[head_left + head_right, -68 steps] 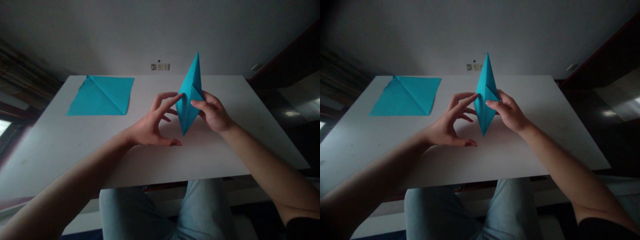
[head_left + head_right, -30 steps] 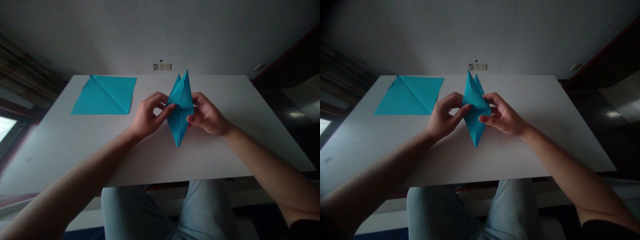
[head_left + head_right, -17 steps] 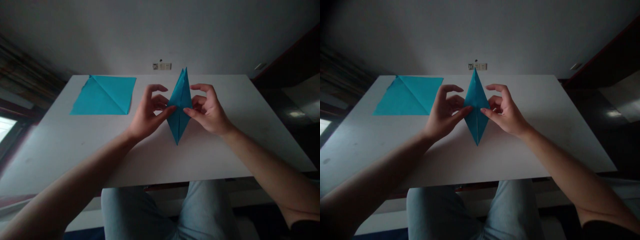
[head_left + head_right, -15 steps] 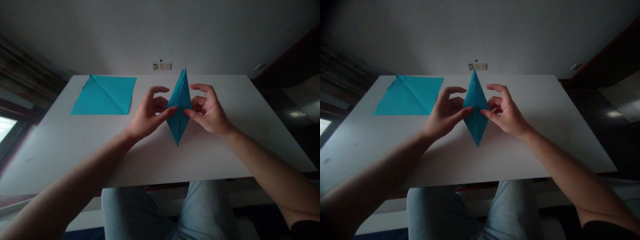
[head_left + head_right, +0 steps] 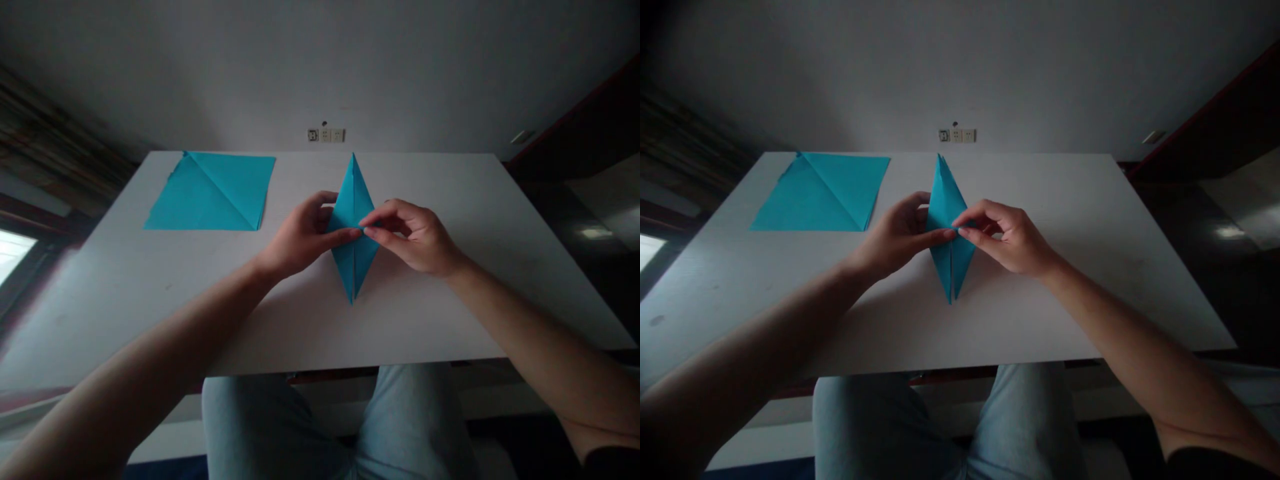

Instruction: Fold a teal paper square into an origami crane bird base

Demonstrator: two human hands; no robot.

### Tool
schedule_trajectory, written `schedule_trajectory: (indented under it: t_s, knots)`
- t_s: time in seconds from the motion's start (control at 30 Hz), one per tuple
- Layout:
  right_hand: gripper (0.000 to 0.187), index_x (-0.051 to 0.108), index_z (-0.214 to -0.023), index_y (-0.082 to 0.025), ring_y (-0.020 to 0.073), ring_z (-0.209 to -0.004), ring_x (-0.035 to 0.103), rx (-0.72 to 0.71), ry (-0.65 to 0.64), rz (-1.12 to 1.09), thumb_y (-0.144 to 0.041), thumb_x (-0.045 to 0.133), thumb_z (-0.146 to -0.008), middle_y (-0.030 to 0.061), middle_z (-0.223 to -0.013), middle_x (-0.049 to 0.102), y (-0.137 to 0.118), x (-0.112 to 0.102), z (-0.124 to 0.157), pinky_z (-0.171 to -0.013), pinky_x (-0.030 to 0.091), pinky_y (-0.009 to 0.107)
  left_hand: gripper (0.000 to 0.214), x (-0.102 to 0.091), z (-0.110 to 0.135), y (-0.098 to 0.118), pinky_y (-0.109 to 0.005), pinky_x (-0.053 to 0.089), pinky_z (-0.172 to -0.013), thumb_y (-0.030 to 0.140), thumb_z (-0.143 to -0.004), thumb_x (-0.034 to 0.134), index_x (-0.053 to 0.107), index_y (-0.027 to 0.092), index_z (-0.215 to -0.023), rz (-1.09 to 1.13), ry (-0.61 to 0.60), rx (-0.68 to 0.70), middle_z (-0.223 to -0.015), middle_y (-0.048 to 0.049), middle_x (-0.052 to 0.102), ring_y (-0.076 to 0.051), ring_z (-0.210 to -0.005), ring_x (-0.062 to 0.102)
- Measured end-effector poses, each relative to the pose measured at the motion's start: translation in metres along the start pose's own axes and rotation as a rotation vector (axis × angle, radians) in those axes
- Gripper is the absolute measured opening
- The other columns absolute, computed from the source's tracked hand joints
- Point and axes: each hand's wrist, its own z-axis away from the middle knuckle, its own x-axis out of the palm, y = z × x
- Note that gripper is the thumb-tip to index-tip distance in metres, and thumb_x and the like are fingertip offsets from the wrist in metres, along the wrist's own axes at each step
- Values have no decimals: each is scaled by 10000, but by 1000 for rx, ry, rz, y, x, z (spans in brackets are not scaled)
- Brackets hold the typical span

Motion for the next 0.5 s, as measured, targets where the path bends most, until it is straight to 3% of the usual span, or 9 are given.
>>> schedule_trajectory:
  t_s: [0.07, 0.17, 0.27, 0.4, 0.5]
  knots:
    - [192, 897, -1199, -316, 191, -772, 760, 43, -30, -28, -498, 938, -1157, 8, -990, 845, -2, 0, 1, -671, 631, 323, 683, -1, 1, 2, -339, 789, -941, 240, -838, 1169, 727, 253, -1358, 22, 39, -37, -1181, -35, 962, -225, -1031, 936]
    - [238, 887, -1328, -303, 161, -640, 693, 104, -111, -70, -486, 908, -1178, -32, -894, 784, -3, -3, 4, -591, 572, 308, 829, -5, 1, 5, -356, 792, -949, 205, -840, 1144, 701, 244, -1540, 26, 100, -85, -1148, -32, 958, -233, -1029, 937]
    - [326, 874, -1409, -304, 164, -669, 660, 39, -168, 35, -421, 949, -1114, -34, -951, 770, -3, -9, 5, -626, 563, 325, 892, -12, 1, 9, -355, 781, -939, 170, -871, 1111, 674, 221, -1647, -25, 159, -140, -1124, -35, 936, -237, -1025, 929]
    - [400, 903, -1444, -349, 264, -964, 704, -181, -120, 508, -266, 911, -1053, 39, -1155, 767, -6, -17, 5, -917, 602, 458, 934, -24, 0, 14, -357, 756, -897, 124, -832, 1117, 689, 222, -1656, -147, 136, -223, -1165, -56, 914, -250, -1044, 902]
    - [261, 953, -1349, -361, 346, -1206, 698, -242, -153, 816, -262, 883, -1119, 102, -1404, 799, -9, -18, 7, -1142, 484, 592, 971, -30, 1, 10, -363, 732, -852, 141, -795, 1137, 718, 258, -1663, -250, 14, -270, -1300, -91, 900, -247, -1018, 875]
